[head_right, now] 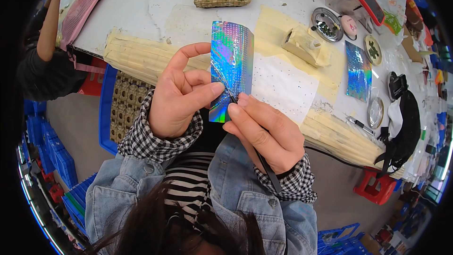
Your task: Using tweezers to pick and place small components from a holographic sheet on a workbench.
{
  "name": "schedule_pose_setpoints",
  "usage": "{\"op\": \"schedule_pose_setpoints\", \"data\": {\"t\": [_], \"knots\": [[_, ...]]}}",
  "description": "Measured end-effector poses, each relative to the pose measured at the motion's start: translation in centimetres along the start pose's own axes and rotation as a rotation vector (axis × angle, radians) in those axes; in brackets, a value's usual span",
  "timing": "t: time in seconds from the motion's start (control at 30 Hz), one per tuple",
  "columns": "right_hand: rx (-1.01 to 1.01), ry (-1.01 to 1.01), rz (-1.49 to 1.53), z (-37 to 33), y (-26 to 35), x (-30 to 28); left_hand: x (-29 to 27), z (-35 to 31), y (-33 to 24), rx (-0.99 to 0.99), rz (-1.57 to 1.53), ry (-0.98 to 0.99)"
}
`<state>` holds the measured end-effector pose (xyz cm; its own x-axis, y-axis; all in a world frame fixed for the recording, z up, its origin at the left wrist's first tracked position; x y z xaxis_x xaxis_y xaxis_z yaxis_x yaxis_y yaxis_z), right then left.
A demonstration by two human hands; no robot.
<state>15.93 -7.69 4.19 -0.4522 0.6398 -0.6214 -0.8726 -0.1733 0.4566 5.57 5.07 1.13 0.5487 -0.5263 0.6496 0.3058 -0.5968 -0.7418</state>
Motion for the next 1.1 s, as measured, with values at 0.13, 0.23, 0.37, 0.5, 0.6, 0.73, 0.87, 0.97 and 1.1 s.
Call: {"op": "schedule_pose_setpoints", "data": {"t": [0.13,0.23,0.37,0.5,0.6,0.73,0.87,0.97,1.1], "knots": [[0.029,0.001,0.023,-0.06,-0.15,-0.03,0.05,0.08,-0.04,-0.006,-0.014,0.008],[0.032,0.005,0.022,-0.02,-0.02,-0.04,-0.02,0.05,0.02,0.003,-0.007,0.008],[0.029,-0.002,0.019,-0.06,0.01,0.0,-0.04,0.07,0.06,-0.002,-0.003,0.007],[0.027,-0.001,0.015,-0.03,0.02,0.0,0.01,0.08,0.05,-0.003,-0.009,0.008],[0.02,0.005,0.011,-0.15,-0.15,-0.02,0.04,0.08,0.03,-0.001,-0.012,0.015],[0.023,0.012,0.022,-0.02,-0.12,-0.1,-0.03,0.06,0.08,0.002,0.001,0.01],[0.065,0.003,0.063,-0.1,-0.24,-0.17,0.05,0.08,0.11,0.002,-0.014,0.014],[0.101,-0.008,0.088,-0.24,-0.39,-0.19,0.04,0.12,0.17,0.003,-0.013,0.005],[0.153,-0.058,0.101,-0.44,-0.86,-0.55,0.0,0.08,0.02,0.003,0.0,-0.005]]}}
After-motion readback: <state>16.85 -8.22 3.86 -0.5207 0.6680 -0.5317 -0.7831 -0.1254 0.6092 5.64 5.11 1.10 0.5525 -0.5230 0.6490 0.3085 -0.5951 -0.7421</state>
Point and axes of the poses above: each hand's wrist, its own z-axis towards the middle knuckle, its own x-axis out of the palm, y = z × x, the point moved 4 cm from there along z, towards the middle knuckle, and after that the axes turned 9 degrees about -z, right-handed, at the moved point
